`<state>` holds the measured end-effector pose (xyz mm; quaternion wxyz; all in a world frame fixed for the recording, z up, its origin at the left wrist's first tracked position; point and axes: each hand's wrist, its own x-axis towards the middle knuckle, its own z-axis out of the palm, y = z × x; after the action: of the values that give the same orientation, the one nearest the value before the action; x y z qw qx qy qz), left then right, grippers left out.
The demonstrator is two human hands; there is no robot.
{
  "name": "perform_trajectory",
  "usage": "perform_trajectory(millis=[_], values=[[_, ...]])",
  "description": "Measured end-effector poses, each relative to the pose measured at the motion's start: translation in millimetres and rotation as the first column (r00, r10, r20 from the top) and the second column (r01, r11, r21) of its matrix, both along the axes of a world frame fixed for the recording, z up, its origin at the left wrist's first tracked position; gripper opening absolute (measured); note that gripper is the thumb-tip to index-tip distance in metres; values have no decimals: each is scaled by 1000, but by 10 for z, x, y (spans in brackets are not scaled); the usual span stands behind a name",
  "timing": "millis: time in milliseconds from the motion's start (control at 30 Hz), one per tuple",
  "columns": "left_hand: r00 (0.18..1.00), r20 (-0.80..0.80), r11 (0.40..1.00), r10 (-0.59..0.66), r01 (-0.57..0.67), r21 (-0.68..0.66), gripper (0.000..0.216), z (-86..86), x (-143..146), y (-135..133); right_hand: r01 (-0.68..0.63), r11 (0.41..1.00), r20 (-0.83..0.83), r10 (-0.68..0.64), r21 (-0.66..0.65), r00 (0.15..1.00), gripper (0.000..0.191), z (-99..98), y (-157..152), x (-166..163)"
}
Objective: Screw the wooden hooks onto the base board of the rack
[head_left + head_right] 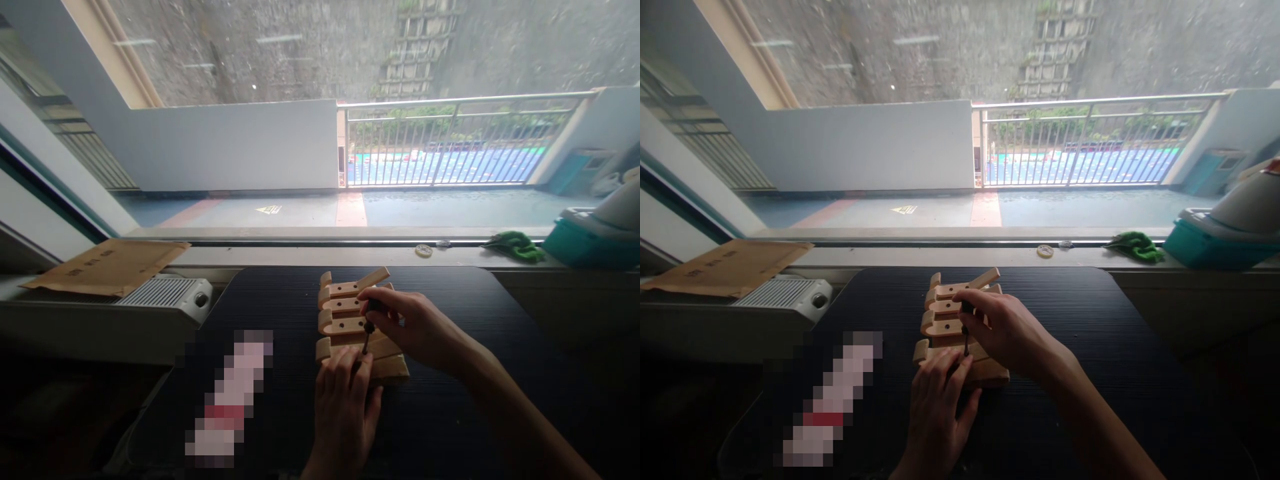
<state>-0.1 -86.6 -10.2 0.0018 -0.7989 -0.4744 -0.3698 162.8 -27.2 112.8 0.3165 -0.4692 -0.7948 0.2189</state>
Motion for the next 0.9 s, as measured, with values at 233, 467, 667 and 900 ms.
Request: perform_trajectory(millis=[233, 467, 667, 900], values=[[1000, -14, 1000, 9, -9, 11, 32, -1, 8, -6, 51, 998, 57, -53, 35, 997, 23, 0, -29, -28], [1000, -19, 1000, 14, -14, 9, 35, 3, -2, -16, -60, 998, 381, 61, -15, 922, 19, 290, 63, 61], [1000, -7, 998, 15, -14, 69, 33, -39, 10, 12, -153, 986, 392, 166, -65, 905, 11, 350, 124, -9], [1000, 12, 998, 12, -13, 59, 32, -47, 19, 5, -82, 992, 374, 111, -92, 921, 10, 297, 105, -24]])
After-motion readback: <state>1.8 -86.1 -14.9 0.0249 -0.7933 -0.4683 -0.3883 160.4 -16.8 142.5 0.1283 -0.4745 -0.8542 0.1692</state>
